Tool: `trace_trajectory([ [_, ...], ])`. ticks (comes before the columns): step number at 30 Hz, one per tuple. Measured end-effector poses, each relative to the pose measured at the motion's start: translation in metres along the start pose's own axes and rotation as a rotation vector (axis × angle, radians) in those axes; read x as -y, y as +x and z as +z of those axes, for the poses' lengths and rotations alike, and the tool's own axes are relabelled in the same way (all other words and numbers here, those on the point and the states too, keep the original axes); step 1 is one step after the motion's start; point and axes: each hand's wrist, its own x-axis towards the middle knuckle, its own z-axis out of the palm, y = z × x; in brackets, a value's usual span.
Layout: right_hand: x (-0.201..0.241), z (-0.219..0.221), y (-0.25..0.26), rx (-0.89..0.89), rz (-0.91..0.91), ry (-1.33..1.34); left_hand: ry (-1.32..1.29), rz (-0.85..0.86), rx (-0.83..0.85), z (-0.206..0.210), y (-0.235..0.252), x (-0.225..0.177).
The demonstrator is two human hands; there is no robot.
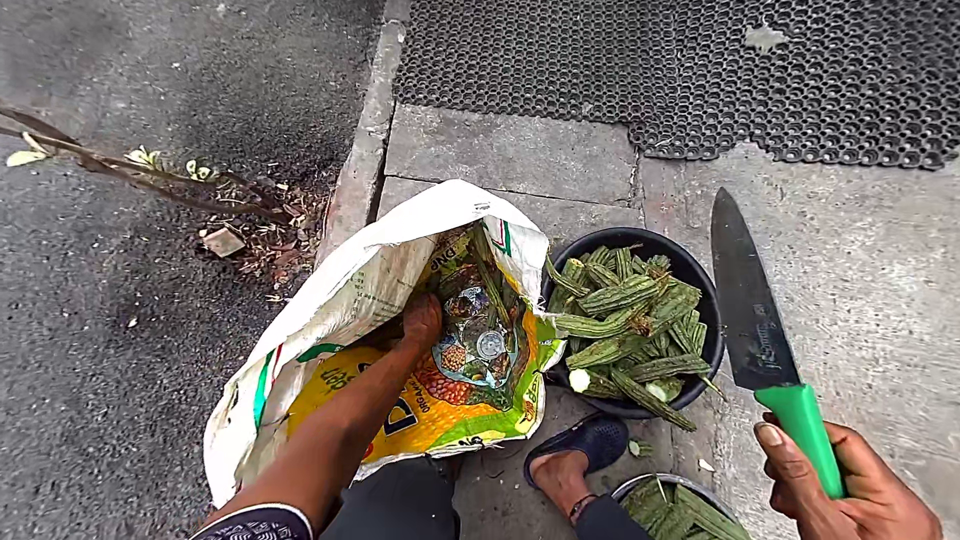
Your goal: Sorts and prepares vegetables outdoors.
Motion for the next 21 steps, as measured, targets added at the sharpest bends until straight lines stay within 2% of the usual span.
trace_trajectory([
  [6,-0.001,0.008,-0.003,0.045,-0.016,-0.041,0.009,0.026,-0.08,0.014,0.004,0.011],
  [10,0.003,0.01,-0.002,0.01,-0.035,-0.077,0.109,0.144,-0.041,0.002,-0.018,0.013],
  [15,0.009,0.006,0.003,-0.097,-0.074,-0.081,0.176,0.293,-0.008,-0.038,-0.077,0.011],
  [18,0.007,0.002,0.004,-0.156,-0.101,-0.092,0.144,0.368,-0.088,-0.067,-0.114,0.015],
  [21,0.002,-0.006,0.0,-0.211,-0.119,-0.094,0.052,0.447,-0.24,-0.098,-0.154,0.02],
])
